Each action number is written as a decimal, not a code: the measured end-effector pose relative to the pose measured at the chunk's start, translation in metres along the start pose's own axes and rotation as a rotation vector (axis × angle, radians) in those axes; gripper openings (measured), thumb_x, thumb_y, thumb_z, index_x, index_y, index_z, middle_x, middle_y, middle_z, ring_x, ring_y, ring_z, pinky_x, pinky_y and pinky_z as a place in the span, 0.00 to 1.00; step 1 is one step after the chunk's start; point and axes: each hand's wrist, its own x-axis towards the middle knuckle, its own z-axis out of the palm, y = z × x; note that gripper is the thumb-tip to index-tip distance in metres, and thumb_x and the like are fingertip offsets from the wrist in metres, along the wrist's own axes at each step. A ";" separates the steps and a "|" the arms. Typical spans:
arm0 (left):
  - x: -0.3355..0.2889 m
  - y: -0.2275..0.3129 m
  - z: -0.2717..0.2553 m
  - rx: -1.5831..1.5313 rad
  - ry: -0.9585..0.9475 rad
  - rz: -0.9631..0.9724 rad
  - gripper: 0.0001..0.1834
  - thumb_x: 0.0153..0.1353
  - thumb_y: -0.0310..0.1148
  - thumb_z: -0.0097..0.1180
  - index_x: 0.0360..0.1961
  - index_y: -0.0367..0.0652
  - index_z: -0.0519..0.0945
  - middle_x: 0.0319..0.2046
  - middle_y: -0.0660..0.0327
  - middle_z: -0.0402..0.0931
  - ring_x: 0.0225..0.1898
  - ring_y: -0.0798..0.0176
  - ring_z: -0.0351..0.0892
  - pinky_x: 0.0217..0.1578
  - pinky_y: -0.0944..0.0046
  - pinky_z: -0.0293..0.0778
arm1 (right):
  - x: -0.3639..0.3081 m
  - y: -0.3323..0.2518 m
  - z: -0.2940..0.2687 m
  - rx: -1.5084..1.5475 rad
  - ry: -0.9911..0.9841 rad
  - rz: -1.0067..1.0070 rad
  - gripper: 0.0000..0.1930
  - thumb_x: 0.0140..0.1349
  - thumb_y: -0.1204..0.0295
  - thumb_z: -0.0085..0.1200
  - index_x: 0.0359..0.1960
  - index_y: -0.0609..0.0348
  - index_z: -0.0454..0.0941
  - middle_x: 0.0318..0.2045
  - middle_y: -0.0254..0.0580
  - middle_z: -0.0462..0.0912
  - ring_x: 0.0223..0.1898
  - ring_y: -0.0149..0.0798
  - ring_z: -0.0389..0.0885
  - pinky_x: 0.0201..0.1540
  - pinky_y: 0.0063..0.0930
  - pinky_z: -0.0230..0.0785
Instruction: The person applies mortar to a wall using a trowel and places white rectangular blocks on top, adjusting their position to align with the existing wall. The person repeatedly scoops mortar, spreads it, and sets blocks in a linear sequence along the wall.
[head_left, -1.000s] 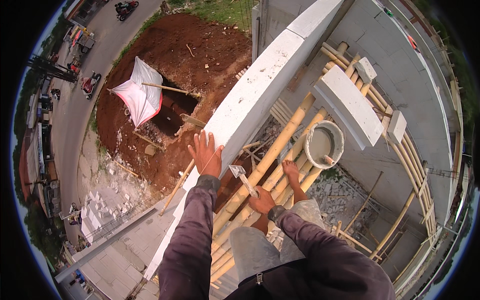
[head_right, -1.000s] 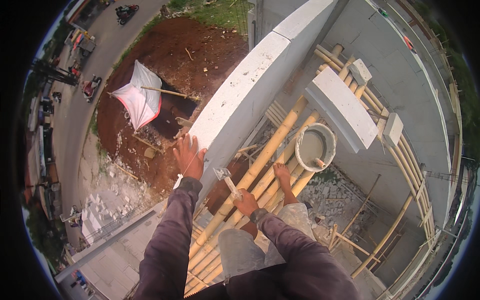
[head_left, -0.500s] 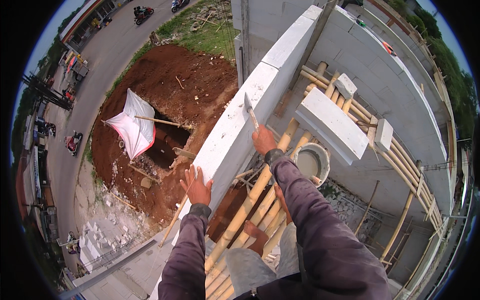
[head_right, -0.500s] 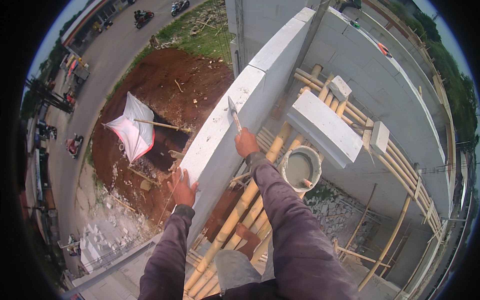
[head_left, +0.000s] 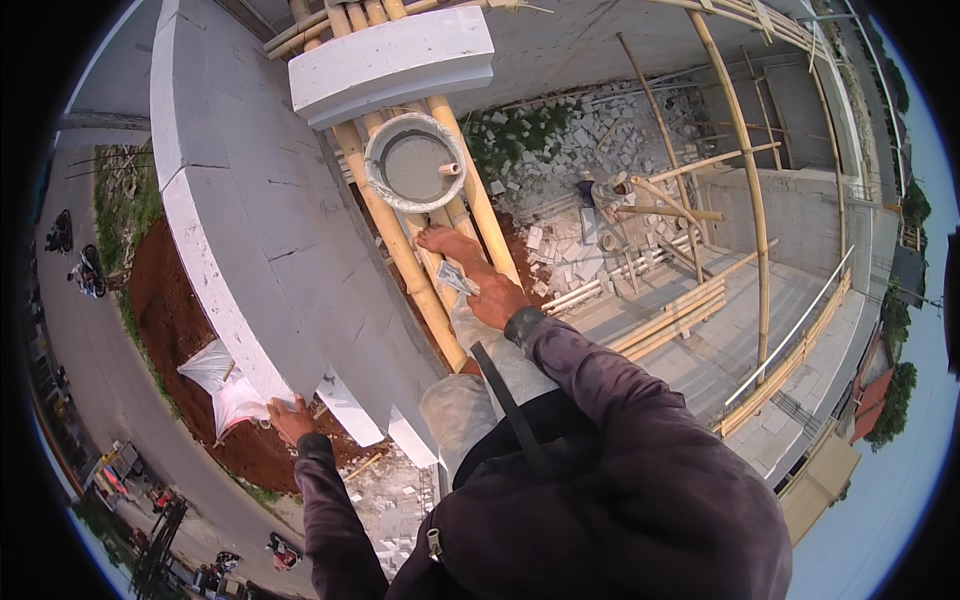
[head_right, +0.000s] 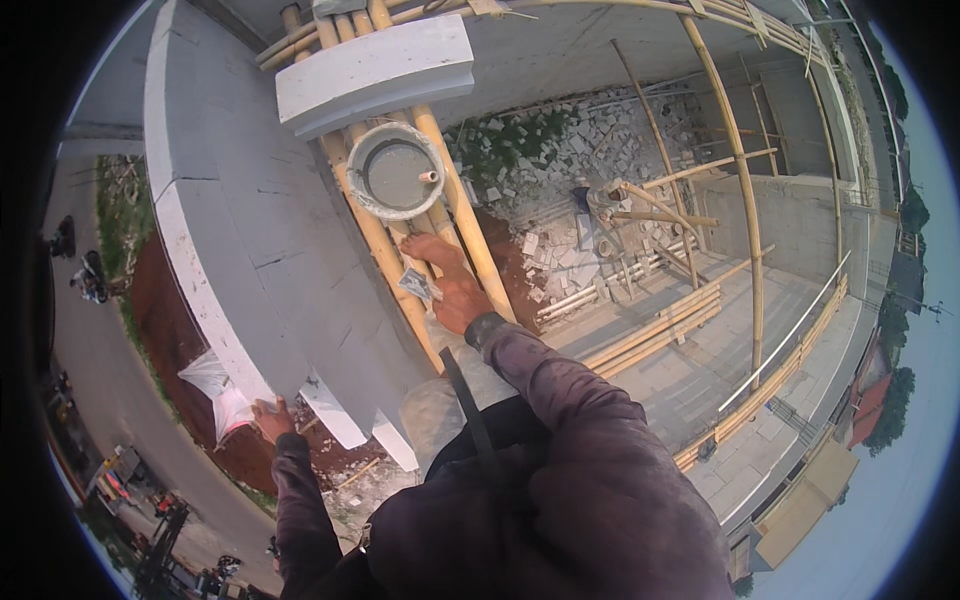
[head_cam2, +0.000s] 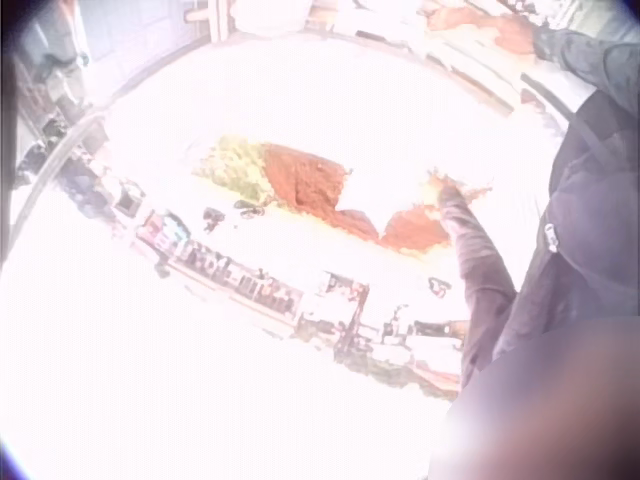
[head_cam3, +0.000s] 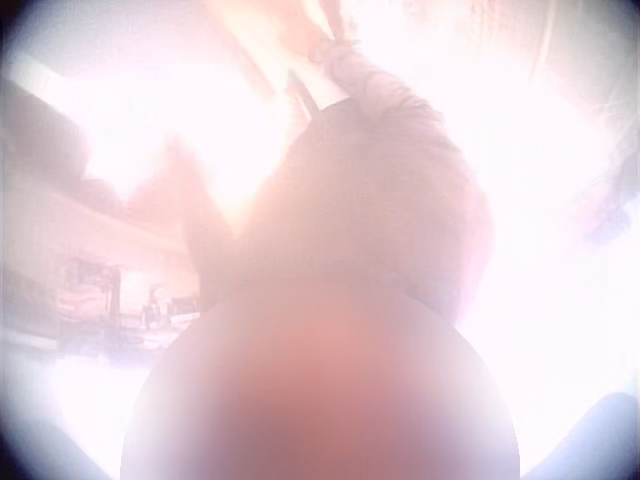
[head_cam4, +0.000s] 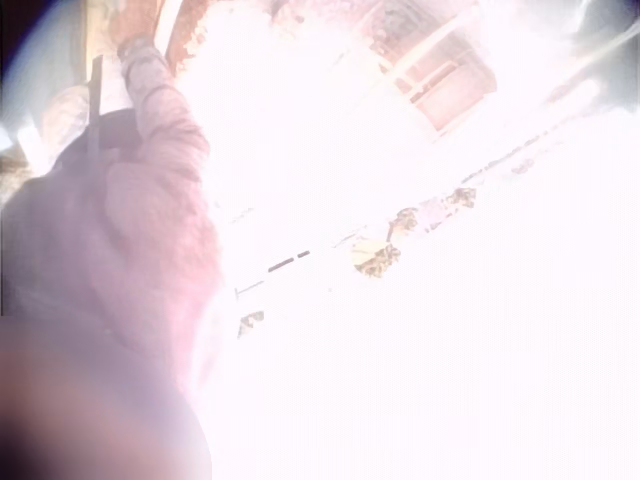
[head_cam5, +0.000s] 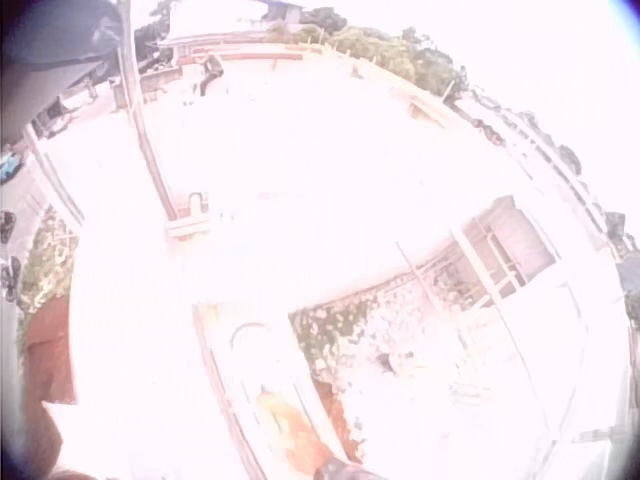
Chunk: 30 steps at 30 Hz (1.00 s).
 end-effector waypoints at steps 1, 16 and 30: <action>0.003 -0.003 0.000 0.024 -0.031 0.004 0.38 0.63 0.52 0.58 0.67 0.37 0.69 0.70 0.47 0.60 0.71 0.45 0.59 0.67 0.46 0.61 | -0.009 0.026 -0.003 -0.019 0.025 0.139 0.18 0.57 0.64 0.56 0.48 0.55 0.80 0.43 0.61 0.83 0.47 0.62 0.81 0.53 0.52 0.73; 0.052 -0.026 0.026 0.067 -0.233 0.047 0.42 0.58 0.46 0.64 0.61 0.19 0.67 0.66 0.36 0.62 0.68 0.38 0.60 0.68 0.53 0.59 | -0.123 0.209 0.053 -0.200 -0.313 0.725 0.21 0.55 0.62 0.57 0.46 0.61 0.84 0.46 0.59 0.84 0.52 0.54 0.83 0.55 0.43 0.76; -0.225 0.009 0.035 -0.589 -0.378 -0.419 0.43 0.52 0.46 0.69 0.65 0.35 0.69 0.71 0.36 0.51 0.68 0.37 0.61 0.67 0.51 0.64 | 0.095 0.104 -0.116 -0.835 -0.275 0.284 0.29 0.49 0.54 0.67 0.47 0.65 0.83 0.47 0.56 0.85 0.52 0.51 0.83 0.54 0.40 0.75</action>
